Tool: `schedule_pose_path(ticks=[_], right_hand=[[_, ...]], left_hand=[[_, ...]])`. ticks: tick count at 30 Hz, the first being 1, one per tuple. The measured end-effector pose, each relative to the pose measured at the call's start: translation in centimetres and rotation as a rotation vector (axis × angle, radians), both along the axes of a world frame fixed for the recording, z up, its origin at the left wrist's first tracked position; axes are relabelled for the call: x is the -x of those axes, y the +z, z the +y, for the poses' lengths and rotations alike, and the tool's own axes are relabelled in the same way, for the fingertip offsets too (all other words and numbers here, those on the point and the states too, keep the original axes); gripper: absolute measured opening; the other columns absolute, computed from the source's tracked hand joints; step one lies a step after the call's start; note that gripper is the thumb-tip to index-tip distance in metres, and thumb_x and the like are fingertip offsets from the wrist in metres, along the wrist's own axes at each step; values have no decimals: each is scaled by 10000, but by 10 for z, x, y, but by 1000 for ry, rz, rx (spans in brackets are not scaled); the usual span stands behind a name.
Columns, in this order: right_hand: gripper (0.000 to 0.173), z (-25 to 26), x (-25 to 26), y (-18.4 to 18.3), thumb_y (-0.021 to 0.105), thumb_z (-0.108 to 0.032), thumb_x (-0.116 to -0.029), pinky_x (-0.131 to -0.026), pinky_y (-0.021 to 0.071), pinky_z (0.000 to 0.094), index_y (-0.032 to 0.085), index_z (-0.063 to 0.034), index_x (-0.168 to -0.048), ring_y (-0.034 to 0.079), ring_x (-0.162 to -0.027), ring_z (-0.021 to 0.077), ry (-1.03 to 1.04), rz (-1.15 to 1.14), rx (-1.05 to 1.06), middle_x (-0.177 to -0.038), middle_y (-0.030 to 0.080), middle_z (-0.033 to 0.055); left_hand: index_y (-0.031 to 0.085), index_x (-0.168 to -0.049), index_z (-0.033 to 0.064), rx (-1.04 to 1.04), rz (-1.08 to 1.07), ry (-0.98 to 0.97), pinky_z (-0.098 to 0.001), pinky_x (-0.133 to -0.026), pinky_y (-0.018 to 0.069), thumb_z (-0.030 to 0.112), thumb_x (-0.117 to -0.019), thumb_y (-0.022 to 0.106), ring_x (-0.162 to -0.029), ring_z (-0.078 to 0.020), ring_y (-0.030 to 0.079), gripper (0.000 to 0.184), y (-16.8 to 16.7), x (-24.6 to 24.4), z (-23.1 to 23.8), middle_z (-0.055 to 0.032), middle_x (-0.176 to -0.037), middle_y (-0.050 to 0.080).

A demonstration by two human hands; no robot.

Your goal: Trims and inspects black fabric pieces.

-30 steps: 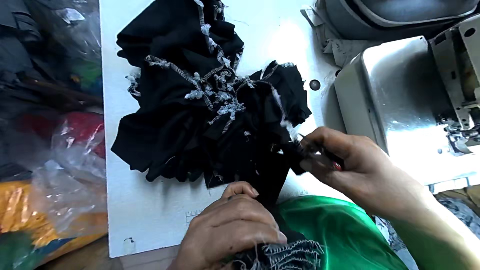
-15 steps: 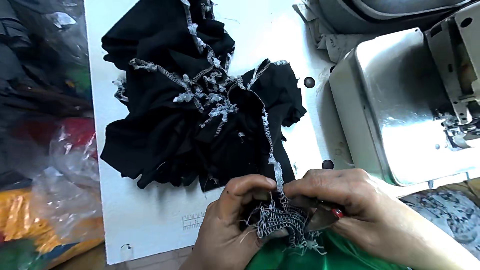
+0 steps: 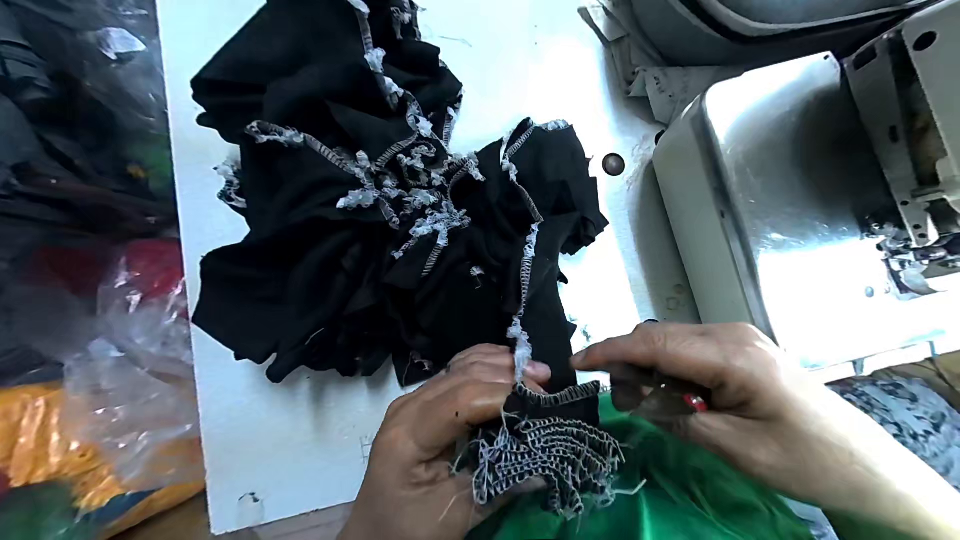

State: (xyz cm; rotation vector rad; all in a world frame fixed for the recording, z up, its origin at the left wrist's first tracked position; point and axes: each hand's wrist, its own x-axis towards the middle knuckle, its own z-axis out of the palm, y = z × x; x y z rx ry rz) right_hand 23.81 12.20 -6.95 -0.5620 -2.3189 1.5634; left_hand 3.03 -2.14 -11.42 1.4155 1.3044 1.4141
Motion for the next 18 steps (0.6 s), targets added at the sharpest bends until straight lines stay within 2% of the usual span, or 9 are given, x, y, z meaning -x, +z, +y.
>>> schedule_pose_path(ticks=[2, 5, 7, 8, 9, 11, 13, 18], right_hand=[[222, 4, -9, -1, 604, -113, -937, -600, 450, 59, 728, -106, -1120, 531, -679, -87, -96, -32, -21, -818, 634, -85], [235, 3, -22, 0, 620, -162, -928, -573, 491, 80, 729, -162, -1136, 580, -684, -80, -324, -120, -37, -889, 671, -122], [221, -1, -27, 3, 612, -249, -967, -537, 472, 89, 719, -187, -1149, 563, -641, -73, -410, -123, 35, -833, 651, -134], [236, -4, -30, 4, 588, -338, -1004, -526, 452, 87, 707, -191, -1145, 536, -616, -79, -383, -98, 102, -779, 619, -131], [332, -9, -32, 6, 543, -436, -1030, -545, 442, 82, 695, -167, -1150, 519, -619, -92, -305, -64, 203, -747, 596, -116], [551, -18, -32, 8, 428, -527, -1050, -596, 420, 98, 671, -52, -1185, 500, -664, -77, -103, -14, 431, -769, 592, -49], [572, -25, -28, 6, 325, -492, -1092, -592, 398, 104, 642, -26, -1190, 473, -662, -69, 7, -47, 575, -779, 556, -49], [487, -30, -24, -1, 338, -437, -1103, -572, 381, 94, 651, -71, -1181, 449, -628, -86, -22, -142, 661, -742, 522, -108]], left_hand=[[693, -1161, 277, 5, -11, 13, -218, -1045, 493, 448, -979, 634, -1124, 18, 645, 256, -3, 0, 0, 186, -1141, 714], [700, -1188, 306, 14, -41, 33, -209, -1057, 484, 433, -977, 639, -1124, 36, 642, 253, -5, -1, 1, 207, -1168, 709], [704, -1188, 312, 14, -52, 48, -213, -1076, 470, 425, -974, 646, -1132, 40, 638, 249, -5, -1, 0, 215, -1170, 708], [706, -1193, 316, 13, -56, 51, -210, -1081, 466, 421, -974, 647, -1140, 44, 634, 250, -5, 0, 0, 220, -1177, 706], [707, -1191, 321, 16, -61, 52, -204, -1083, 462, 421, -975, 645, -1150, 49, 628, 246, -5, 0, 0, 227, -1181, 705], [712, -1202, 319, 22, -77, 48, -182, -1064, 468, 418, -977, 643, -1152, 55, 623, 256, -4, -1, 0, 228, -1190, 701], [713, -1210, 319, 12, -92, 50, -180, -1053, 478, 409, -976, 649, -1158, 47, 624, 259, -5, -1, 1, 222, -1197, 703], [710, -1211, 318, -10, -119, 48, -193, -1074, 463, 378, -972, 662, -1163, 43, 623, 251, -6, -3, 1, 219, -1198, 703]])
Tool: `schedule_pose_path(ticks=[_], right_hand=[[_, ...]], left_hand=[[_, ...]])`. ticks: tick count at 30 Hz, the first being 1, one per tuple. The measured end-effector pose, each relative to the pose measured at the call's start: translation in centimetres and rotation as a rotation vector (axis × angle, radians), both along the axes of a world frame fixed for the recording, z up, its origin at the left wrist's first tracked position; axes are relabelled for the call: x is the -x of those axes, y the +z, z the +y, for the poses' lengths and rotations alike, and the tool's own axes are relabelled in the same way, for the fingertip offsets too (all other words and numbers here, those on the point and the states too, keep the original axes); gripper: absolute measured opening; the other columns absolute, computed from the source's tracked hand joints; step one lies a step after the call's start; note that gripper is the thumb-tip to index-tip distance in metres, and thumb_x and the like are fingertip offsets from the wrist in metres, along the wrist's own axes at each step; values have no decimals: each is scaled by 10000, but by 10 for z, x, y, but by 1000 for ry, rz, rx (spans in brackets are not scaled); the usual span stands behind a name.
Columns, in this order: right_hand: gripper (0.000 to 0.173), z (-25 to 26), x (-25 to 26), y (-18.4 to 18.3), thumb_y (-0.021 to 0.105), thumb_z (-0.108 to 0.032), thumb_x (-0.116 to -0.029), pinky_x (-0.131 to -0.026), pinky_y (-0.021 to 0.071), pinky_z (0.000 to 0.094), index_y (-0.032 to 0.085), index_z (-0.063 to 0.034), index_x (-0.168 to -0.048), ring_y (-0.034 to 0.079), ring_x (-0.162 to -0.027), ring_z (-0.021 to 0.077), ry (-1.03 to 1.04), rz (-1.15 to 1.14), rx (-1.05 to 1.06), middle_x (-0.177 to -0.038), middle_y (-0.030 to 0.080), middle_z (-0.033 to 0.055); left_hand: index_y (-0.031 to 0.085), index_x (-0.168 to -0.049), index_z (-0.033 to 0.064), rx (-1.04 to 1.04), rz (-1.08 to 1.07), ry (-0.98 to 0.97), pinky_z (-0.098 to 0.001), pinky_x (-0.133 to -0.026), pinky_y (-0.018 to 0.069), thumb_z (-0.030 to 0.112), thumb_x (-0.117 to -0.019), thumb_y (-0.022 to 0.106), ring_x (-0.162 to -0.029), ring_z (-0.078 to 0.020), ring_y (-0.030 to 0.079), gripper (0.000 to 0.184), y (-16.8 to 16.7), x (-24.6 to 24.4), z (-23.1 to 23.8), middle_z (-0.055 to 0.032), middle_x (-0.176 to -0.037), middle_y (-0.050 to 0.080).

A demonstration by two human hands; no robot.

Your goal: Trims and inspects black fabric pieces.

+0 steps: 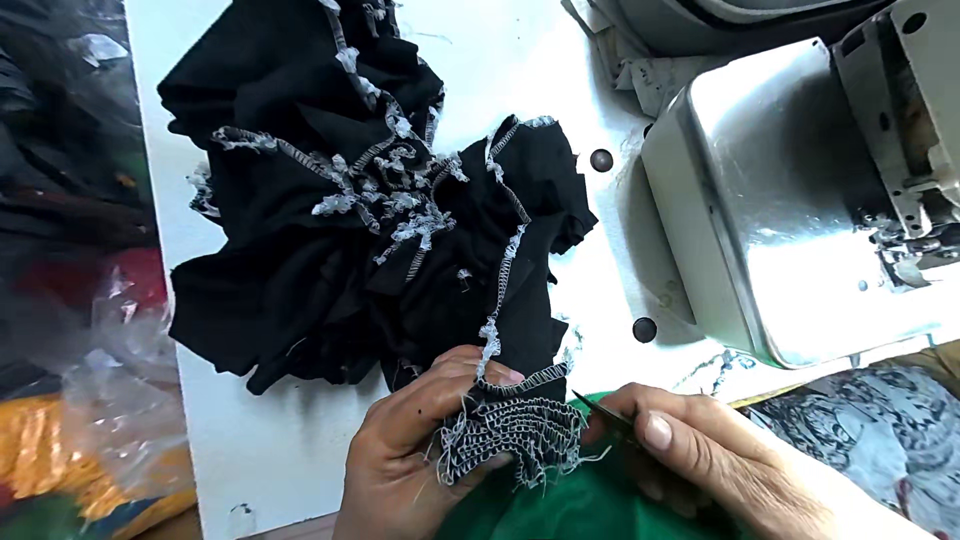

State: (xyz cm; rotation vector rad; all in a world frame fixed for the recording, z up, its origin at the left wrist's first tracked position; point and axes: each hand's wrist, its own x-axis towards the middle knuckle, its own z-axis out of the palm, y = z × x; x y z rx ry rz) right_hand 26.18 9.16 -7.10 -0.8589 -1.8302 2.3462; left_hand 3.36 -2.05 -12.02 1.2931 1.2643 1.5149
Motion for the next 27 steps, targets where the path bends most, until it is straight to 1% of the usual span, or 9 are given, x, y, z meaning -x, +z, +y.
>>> schedule_pose_path(ticks=[4, 7, 11, 14, 15, 18, 21, 23, 27], right_hand=[[462, 0, 3, -2, 373, -458, -1090, -563, 379, 82, 656, -96, -1141, 451, -618, -103, -23, -15, 2, -723, 521, -130], [417, 1, 8, -6, 411, -450, -1081, -537, 357, 76, 662, -119, -1102, 422, -589, -111, -75, 6, 31, -694, 481, -148], [320, 1, 10, -9, 469, -362, -1078, -523, 343, 54, 684, -133, -1018, 415, -575, -129, -175, 76, 64, -671, 481, -166], [324, 2, 7, -9, 477, -414, -1066, -514, 340, 44, 679, -170, -994, 421, -570, -135, -297, 92, 94, -671, 498, -174], [337, 3, 7, -9, 475, -457, -1058, -506, 342, 45, 670, -188, -1002, 423, -563, -129, -346, 93, 108, -672, 506, -171], [434, 5, 5, -8, 462, -543, -1029, -515, 343, 54, 685, -185, -1133, 427, -578, -113, -423, 98, 43, -711, 543, -151], [543, 8, 3, -5, 372, -573, -1044, -556, 397, 64, 683, -155, -1197, 491, -627, -100, -345, 49, -190, -763, 597, -132], [572, 11, 5, -3, 331, -549, -1066, -570, 414, 76, 687, -116, -1181, 508, -649, -90, -238, 33, -363, -771, 601, -102], [544, 16, 9, -3, 339, -448, -1099, -576, 414, 91, 703, -43, -1107, 503, -631, -60, 6, 140, -441, -732, 602, -25]], left_hand=[[712, -1197, 310, 11, 17, -10, -206, -1090, 455, 388, -971, 662, -1162, 40, 627, 245, 0, -2, 0, 214, -1189, 707], [710, -1173, 306, 28, 45, -23, -216, -1089, 456, 393, -974, 658, -1132, 50, 635, 223, -1, -4, -1, 213, -1162, 711], [697, -1123, 250, 25, 84, -46, -231, -1090, 456, 380, -988, 643, -1108, 38, 646, 195, -4, -5, -3, 180, -1107, 720], [693, -1113, 248, 31, 108, -46, -225, -1088, 455, 392, -989, 638, -1120, 40, 634, 198, -4, -4, -5, 187, -1124, 706], [693, -1109, 259, 38, 113, -44, -216, -1081, 460, 404, -981, 645, -1130, 41, 626, 199, -3, -3, -7, 196, -1146, 691], [716, -1099, 301, 53, 96, -43, -201, -1050, 482, 410, -958, 679, -1177, 22, 599, 181, -1, -1, -12, 209, -1227, 643], [720, -1105, 310, 29, 115, -40, -161, -1032, 490, 365, -961, 694, -1247, 18, 552, 157, 2, 1, -15, 200, -1355, 555], [715, -1083, 295, 11, 114, -56, -156, -1029, 494, 315, -976, 681, -1268, 20, 536, 114, 5, 1, -17, 196, -1407, 514], [691, -1075, 272, -17, 139, -140, -214, -1052, 504, 279, -998, 644, -1301, -24, 535, 91, 3, 2, -17, 170, -1457, 504]])
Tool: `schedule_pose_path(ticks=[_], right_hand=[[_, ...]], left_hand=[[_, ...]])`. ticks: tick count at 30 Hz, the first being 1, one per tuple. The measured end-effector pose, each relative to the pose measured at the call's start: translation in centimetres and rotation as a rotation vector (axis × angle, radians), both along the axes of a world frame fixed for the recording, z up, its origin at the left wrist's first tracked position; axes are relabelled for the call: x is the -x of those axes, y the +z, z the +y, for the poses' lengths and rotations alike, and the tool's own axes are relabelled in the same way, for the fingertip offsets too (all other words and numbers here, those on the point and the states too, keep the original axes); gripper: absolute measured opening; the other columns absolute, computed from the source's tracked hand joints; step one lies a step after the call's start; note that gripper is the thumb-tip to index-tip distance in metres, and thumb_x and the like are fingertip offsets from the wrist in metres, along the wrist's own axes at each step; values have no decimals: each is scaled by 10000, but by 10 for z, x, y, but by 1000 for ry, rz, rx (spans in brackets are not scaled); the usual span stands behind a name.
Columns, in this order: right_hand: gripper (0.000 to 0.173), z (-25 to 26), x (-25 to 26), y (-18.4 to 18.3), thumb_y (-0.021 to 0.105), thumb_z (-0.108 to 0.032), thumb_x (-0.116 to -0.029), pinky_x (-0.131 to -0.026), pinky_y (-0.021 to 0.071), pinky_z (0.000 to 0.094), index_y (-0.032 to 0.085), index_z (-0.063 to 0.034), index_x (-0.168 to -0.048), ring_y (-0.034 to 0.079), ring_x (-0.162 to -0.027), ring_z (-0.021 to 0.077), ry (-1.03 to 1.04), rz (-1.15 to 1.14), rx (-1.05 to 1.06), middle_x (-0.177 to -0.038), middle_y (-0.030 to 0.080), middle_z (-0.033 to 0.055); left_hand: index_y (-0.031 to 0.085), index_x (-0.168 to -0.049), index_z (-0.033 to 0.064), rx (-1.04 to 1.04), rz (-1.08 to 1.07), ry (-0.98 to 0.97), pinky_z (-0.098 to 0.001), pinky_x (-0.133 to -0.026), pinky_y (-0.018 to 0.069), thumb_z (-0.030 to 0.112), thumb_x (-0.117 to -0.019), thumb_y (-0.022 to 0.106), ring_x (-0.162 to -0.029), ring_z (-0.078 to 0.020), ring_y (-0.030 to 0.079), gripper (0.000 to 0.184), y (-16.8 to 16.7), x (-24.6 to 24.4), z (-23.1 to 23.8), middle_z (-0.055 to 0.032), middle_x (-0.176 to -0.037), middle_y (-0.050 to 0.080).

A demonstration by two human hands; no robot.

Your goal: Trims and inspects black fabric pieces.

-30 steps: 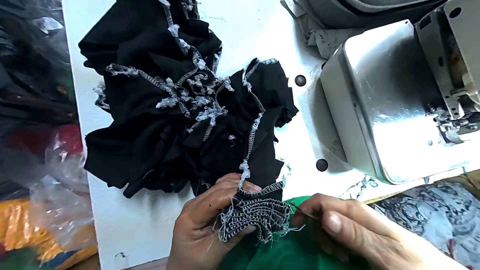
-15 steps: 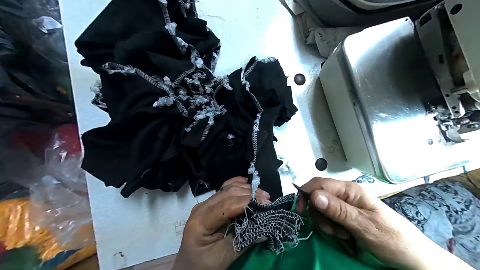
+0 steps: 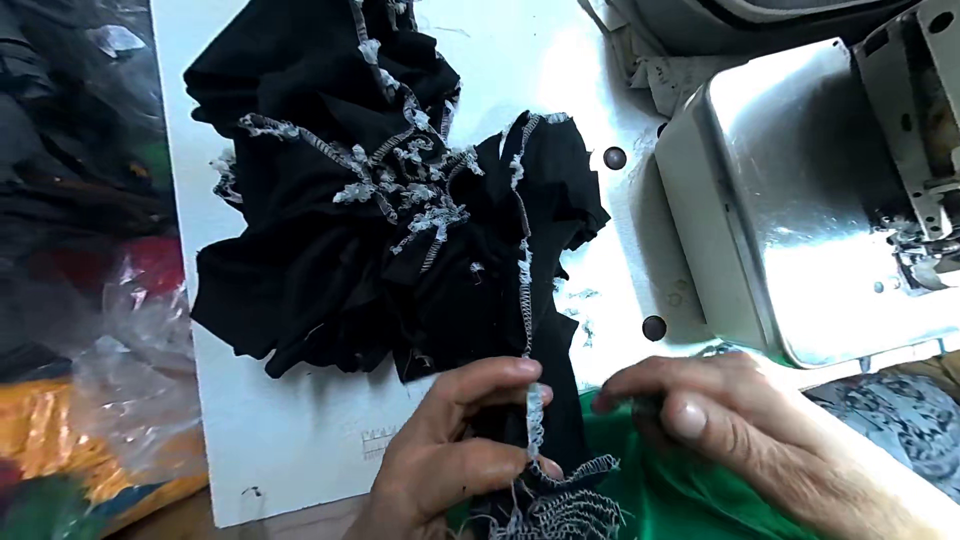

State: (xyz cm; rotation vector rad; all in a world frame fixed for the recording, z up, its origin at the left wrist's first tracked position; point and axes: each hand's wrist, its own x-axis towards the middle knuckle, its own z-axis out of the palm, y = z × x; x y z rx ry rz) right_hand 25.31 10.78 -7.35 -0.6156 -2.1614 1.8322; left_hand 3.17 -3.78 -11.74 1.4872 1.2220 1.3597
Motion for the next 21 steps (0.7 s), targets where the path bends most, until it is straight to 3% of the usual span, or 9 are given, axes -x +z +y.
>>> schedule_pose_path(ticks=[5, 10, 17, 21], right_hand=[[499, 8, 1, 0, 370, -427, -1099, -565, 418, 130, 712, -73, -1024, 522, -611, -16, 209, -85, -67, -685, 583, -14], [514, 17, 5, -1, 347, -415, -1107, -568, 419, 166, 695, -45, -1035, 520, -610, 10, 402, -134, 60, -685, 572, -1], [437, 12, 17, -1, 446, -381, -1083, -564, 422, 202, 690, -31, -988, 545, -626, 46, 389, -83, 40, -707, 598, 32], [376, 10, 18, -6, 494, -315, -1076, -570, 411, 149, 689, -25, -939, 540, -641, 6, 347, 12, 21, -705, 598, 22]], left_hand=[[646, -1090, 227, -44, 55, -104, -288, -1152, 442, 274, -1025, 596, -1431, -83, 432, 95, -5, 3, 0, 115, -1531, 466], [642, -1061, 197, -43, 66, -119, -293, -1177, 414, 230, -1023, 597, -1455, -76, 395, 68, -4, 1, 0, 105, -1546, 448], [652, -1029, 163, -74, 125, -125, -303, -1202, 378, 225, -1037, 562, -1455, -65, 389, 109, -8, -2, 1, 85, -1525, 474], [662, -1050, 161, -66, 139, -107, -270, -1184, 390, 203, -1018, 581, -1436, -56, 408, 97, -6, -2, 2, 91, -1507, 494]])
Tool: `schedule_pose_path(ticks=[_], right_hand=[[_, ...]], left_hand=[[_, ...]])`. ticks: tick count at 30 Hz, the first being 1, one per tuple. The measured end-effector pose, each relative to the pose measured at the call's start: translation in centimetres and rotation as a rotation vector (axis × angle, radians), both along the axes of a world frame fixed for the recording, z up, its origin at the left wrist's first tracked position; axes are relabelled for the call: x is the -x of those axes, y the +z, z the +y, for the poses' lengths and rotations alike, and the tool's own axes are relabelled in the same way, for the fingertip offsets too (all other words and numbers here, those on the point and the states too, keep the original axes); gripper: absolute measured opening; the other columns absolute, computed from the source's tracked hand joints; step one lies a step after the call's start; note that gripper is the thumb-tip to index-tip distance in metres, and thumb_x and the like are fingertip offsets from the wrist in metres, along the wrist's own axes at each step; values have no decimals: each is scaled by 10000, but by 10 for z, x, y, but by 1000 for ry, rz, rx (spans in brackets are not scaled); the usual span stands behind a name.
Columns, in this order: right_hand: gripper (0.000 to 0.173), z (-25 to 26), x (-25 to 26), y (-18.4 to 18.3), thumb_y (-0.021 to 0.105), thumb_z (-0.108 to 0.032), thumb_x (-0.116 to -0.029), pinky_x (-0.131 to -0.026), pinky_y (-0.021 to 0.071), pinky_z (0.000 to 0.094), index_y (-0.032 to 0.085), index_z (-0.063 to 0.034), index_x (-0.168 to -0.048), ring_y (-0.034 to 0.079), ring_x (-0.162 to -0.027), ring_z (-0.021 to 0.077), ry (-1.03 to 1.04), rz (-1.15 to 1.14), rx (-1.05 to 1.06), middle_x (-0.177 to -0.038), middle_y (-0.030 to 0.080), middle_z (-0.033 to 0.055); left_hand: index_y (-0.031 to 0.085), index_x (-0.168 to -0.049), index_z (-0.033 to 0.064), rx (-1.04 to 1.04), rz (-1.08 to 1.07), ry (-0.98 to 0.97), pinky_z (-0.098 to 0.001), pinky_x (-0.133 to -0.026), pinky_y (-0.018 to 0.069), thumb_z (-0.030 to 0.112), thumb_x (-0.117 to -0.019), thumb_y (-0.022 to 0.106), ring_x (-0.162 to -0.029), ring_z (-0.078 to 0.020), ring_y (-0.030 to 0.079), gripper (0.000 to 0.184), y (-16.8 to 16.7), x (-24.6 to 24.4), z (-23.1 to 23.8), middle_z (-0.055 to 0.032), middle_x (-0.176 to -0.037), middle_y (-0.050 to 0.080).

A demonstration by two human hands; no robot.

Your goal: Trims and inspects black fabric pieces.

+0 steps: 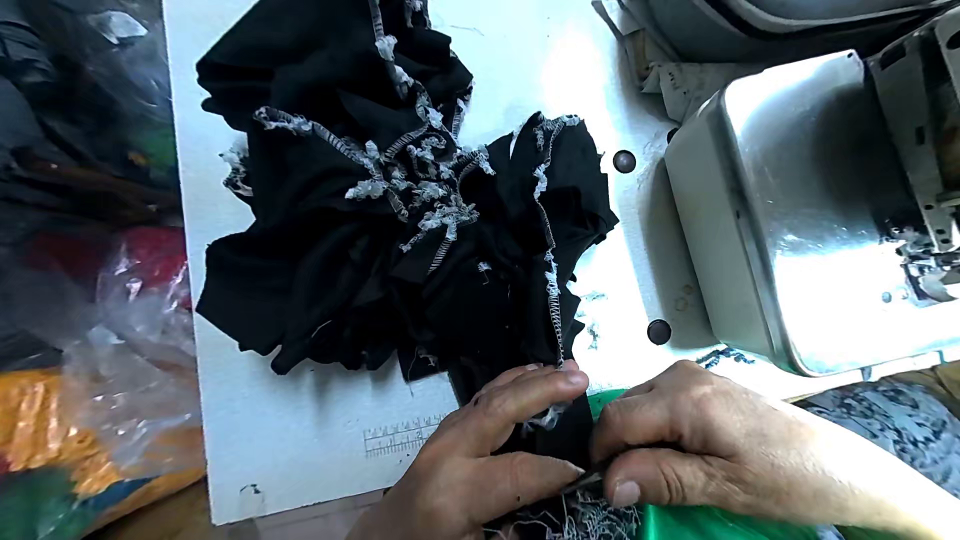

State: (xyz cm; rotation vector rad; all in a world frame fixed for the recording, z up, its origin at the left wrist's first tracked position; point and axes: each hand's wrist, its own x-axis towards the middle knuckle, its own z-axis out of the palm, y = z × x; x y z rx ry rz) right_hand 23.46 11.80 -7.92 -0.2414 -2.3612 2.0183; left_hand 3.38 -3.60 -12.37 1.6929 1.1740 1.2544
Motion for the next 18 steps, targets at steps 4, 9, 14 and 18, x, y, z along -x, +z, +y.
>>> schedule_pose_path(ticks=[4, 9, 14, 18], right_hand=[[393, 3, -4, 2, 493, -340, -1074, -566, 393, 96, 695, -32, -936, 510, -629, -48, -106, 12, -16, -697, 593, -12], [405, 9, 2, 11, 519, -550, -995, -461, 326, 66, 655, -189, -872, 409, -521, -122, -488, -169, -124, -603, 460, -158], [413, 11, 31, 10, 667, -605, -879, -459, 356, 198, 654, -196, -825, 463, -511, -10, -417, -468, -379, -581, 478, -114], [198, 15, 43, 5, 681, -329, -936, -449, 344, 229, 671, -170, -818, 474, -507, 33, -324, -459, -468, -575, 499, -76]], left_hand=[[681, -1058, 158, 11, -5, -4, -257, -1154, 423, 224, -1019, 603, -1408, -57, 446, 110, -1, 0, 0, 69, -1478, 529], [668, -1047, 129, -14, 50, -24, -247, -1156, 400, 224, -1032, 581, -1384, -55, 469, 129, 1, -2, 1, 28, -1431, 572], [658, -1052, 123, -36, 64, -37, -247, -1145, 407, 228, -1044, 560, -1353, -61, 498, 144, 2, -7, 5, 11, -1407, 585], [649, -1023, 97, -49, 46, -63, -273, -1156, 417, 240, -1042, 567, -1373, -96, 500, 167, 0, -9, 8, -23, -1402, 597]])
